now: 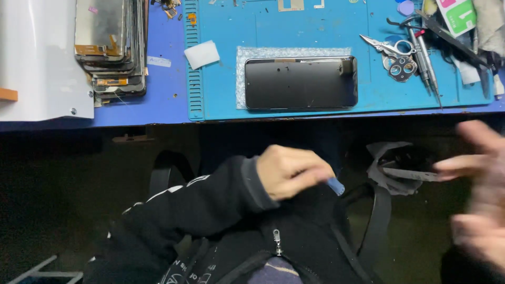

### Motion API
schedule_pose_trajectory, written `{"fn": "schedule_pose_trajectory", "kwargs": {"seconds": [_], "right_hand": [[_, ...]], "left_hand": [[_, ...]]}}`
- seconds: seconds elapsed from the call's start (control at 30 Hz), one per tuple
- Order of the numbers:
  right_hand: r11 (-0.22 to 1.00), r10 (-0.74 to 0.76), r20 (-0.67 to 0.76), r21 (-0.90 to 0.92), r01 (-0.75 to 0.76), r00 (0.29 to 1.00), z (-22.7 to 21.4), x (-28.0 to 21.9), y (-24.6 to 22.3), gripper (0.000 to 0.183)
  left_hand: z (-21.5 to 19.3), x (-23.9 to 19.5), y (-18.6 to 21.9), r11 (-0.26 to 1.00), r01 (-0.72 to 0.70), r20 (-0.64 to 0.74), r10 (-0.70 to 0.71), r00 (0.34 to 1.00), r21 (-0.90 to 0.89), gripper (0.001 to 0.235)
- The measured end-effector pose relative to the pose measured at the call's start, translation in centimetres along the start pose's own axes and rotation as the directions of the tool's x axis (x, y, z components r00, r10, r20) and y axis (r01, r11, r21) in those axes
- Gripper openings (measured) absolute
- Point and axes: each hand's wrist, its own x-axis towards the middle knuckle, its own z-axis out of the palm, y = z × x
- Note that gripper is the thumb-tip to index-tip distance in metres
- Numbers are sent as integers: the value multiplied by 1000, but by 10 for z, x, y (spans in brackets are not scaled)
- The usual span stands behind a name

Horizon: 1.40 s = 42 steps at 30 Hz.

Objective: Applying a tempered glass screen protector to a mobile phone.

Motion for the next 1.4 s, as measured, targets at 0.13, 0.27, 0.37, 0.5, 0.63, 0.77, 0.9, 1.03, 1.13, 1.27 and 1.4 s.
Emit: {"fn": "schedule_pose_trajectory", "kwargs": {"seconds": [0.13, 0.27, 0.37, 0.5, 0.63, 0.77, 0.9, 1.03, 1.13, 1.27, 1.4], "right_hand": [[923, -298, 215, -181, 338, 930, 58, 39, -89, 96], [833, -199, 445, -393, 390, 873, 69, 60, -106, 106], [733, -343, 470, -408, 545, 813, 71, 72, -120, 102], [573, -439, 434, -539, 617, 787, 69, 77, -127, 81], [593, -382, 434, -561, 577, 816, 61, 81, -108, 81], [585, -440, 398, -553, 593, 805, 60, 85, -105, 79], [559, -401, 406, -601, 571, 821, 59, 88, -100, 81], [599, -413, 451, -520, 609, 791, 59, 96, -99, 82], [641, -432, 433, -470, 607, 791, 62, 99, -102, 83], [671, -458, 414, -420, 611, 787, 62, 100, -93, 88], [688, -428, 420, -423, 590, 800, 58, 102, -88, 99]], "left_hand": [[-30, 1, 34, 805, 329, -26, -392, 920, -494, 27], [-32, 2, 45, 872, 359, -109, -413, 904, -332, 18], [-32, -4, 42, 824, 377, -127, -466, 876, -424, 16], [-39, -11, 42, 698, 418, -135, -590, 796, -581, 16], [-47, -15, 43, 656, 433, -125, -626, 770, -619, 17], [-54, -19, 41, 665, 410, -138, -611, 780, -625, 16], [-55, -23, 37, 657, 356, -132, -573, 809, -665, 16], [-54, -26, 34, 627, 330, -120, -565, 816, -706, 18], [-49, -27, 31, 547, 247, -137, -567, 812, -800, 20], [-37, -29, 18, 406, 29, -184, -476, 860, -914, 20], [-20, -27, 10, 90, -131, -154, -351, 923, -987, 21]]}}
